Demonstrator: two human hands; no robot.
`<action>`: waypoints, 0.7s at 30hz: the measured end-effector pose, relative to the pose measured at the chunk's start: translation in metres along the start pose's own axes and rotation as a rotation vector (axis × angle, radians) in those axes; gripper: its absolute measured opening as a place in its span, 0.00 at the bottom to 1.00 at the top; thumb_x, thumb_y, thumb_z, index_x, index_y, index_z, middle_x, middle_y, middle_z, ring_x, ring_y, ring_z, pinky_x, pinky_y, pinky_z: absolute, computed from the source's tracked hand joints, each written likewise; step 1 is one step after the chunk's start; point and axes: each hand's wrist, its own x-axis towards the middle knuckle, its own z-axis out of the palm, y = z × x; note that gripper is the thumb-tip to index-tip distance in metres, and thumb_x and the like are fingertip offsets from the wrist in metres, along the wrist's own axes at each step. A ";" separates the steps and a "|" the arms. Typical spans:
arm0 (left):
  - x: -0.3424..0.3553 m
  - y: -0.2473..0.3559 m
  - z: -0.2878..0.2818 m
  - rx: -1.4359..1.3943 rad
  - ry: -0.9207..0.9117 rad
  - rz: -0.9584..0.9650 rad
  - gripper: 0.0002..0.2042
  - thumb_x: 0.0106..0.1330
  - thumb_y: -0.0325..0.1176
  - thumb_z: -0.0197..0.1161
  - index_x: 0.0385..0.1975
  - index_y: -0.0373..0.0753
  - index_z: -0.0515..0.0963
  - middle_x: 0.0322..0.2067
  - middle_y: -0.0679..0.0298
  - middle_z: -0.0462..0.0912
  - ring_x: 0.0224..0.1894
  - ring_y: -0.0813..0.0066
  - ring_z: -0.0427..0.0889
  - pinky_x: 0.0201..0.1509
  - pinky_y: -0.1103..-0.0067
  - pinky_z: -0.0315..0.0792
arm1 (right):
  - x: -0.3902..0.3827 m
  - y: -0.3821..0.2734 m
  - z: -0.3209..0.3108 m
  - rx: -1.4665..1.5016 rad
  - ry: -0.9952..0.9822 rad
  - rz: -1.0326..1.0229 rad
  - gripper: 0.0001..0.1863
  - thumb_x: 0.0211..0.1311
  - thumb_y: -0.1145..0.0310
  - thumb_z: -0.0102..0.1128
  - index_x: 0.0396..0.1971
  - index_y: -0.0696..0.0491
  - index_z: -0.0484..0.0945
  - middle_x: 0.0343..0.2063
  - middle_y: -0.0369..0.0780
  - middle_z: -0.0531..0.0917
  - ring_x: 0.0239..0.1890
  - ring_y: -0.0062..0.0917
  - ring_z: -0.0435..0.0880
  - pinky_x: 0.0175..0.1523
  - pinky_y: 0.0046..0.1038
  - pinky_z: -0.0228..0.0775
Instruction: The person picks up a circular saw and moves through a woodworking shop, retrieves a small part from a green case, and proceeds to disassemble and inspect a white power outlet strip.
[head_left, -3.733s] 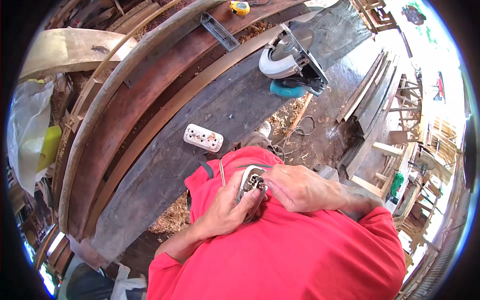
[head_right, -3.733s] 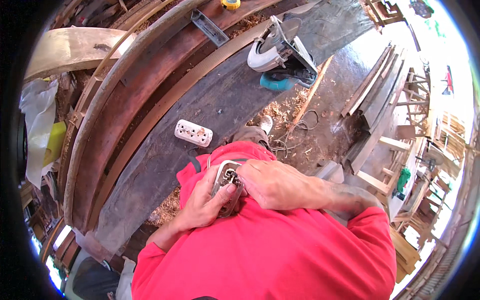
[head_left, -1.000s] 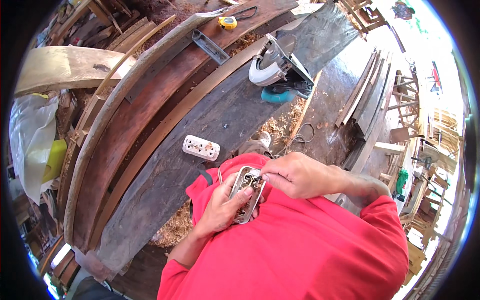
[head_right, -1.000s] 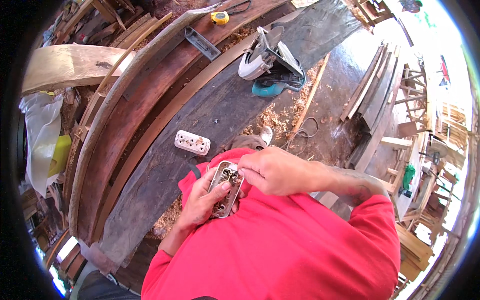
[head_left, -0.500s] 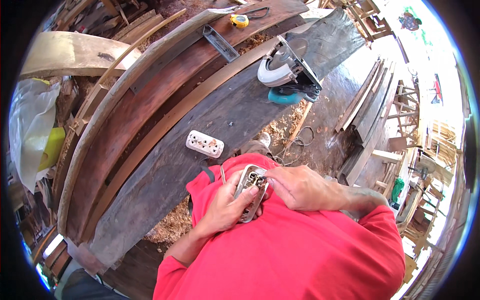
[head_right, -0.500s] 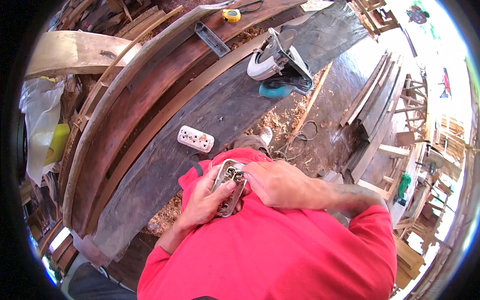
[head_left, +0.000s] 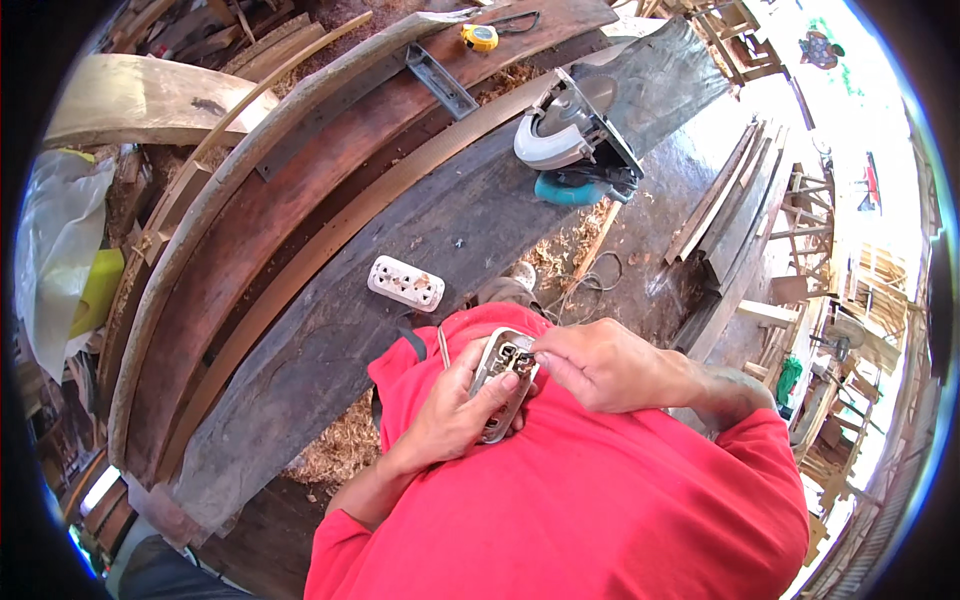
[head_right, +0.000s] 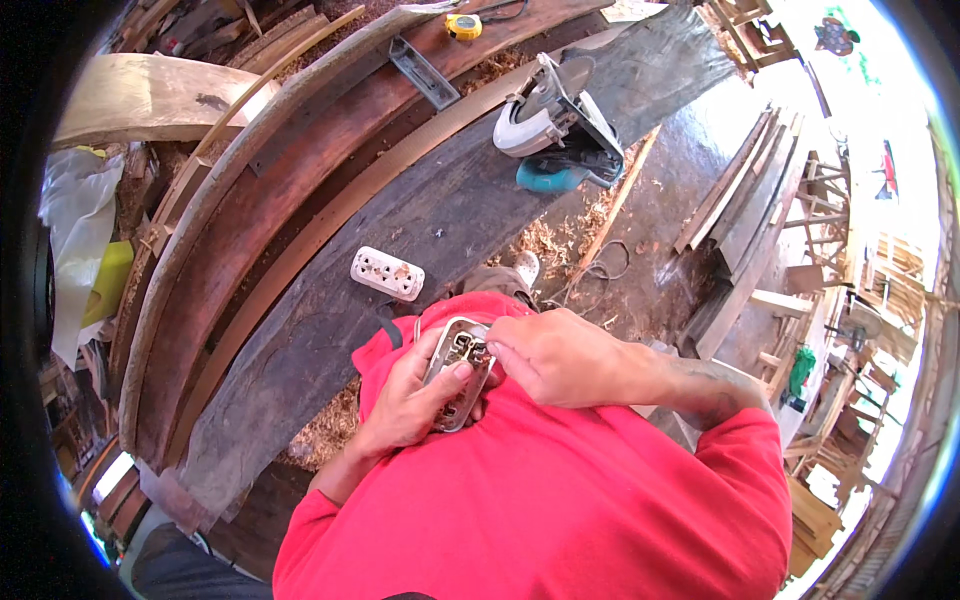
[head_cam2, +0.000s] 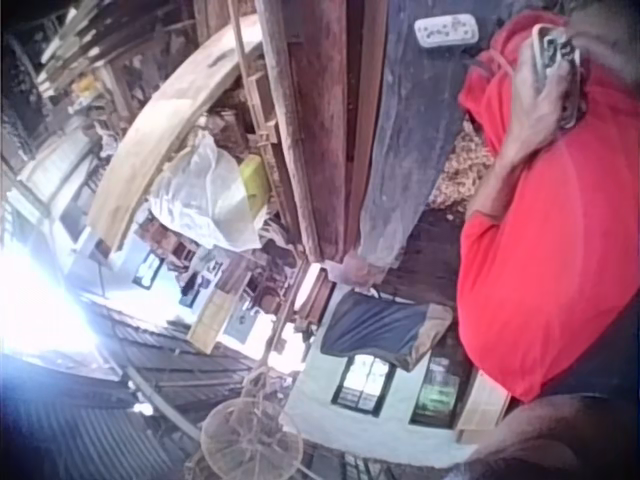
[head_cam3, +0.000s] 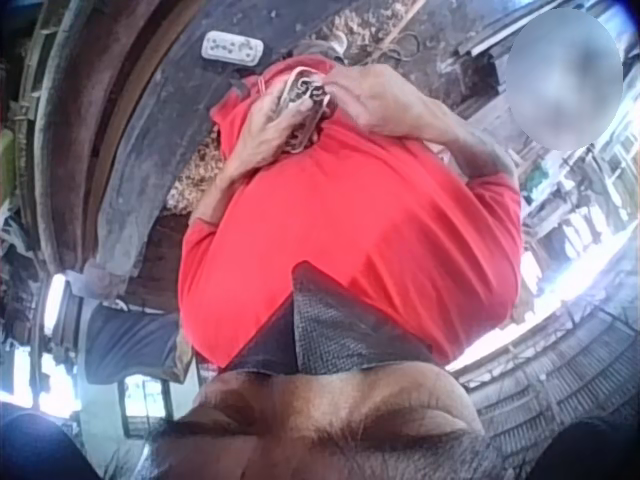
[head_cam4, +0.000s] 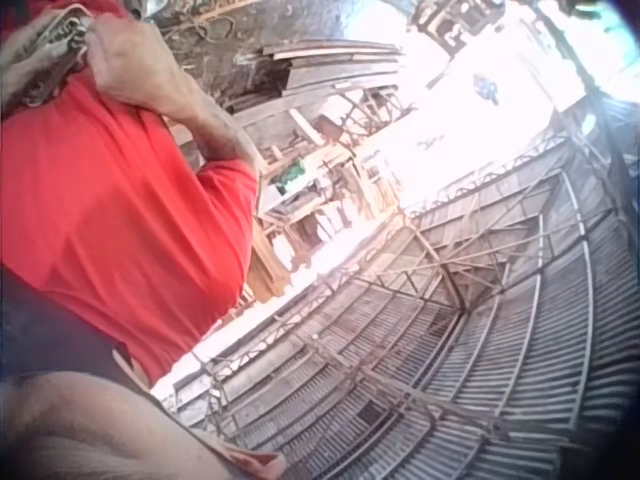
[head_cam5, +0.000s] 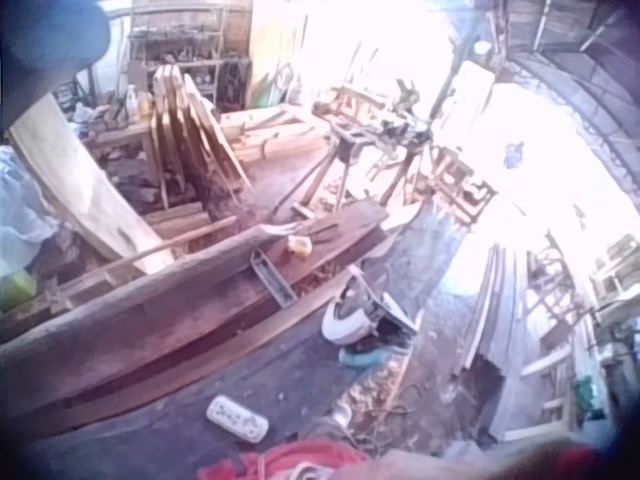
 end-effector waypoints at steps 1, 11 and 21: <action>0.000 0.000 0.000 -0.053 0.001 0.002 0.21 0.76 0.36 0.56 0.63 0.36 0.64 0.41 0.56 0.84 0.32 0.73 0.85 0.36 0.77 0.79 | -0.001 -0.001 -0.001 -0.003 -0.003 -0.003 0.07 0.70 0.71 0.52 0.39 0.59 0.73 0.26 0.51 0.80 0.32 0.50 0.83 0.35 0.47 0.74; 0.002 0.000 0.000 -0.127 -0.007 -0.031 0.19 0.77 0.37 0.56 0.62 0.36 0.64 0.42 0.57 0.83 0.31 0.75 0.85 0.34 0.79 0.79 | -0.011 -0.003 0.016 0.053 0.129 0.108 0.09 0.71 0.71 0.52 0.44 0.60 0.75 0.26 0.52 0.82 0.30 0.49 0.84 0.34 0.44 0.75; 0.002 0.001 0.003 -0.016 -0.017 -0.024 0.20 0.77 0.34 0.54 0.64 0.36 0.63 0.40 0.60 0.82 0.32 0.75 0.83 0.36 0.78 0.79 | 0.002 -0.002 0.009 -0.032 0.137 -0.009 0.07 0.69 0.71 0.54 0.39 0.59 0.77 0.29 0.49 0.82 0.32 0.46 0.84 0.36 0.43 0.76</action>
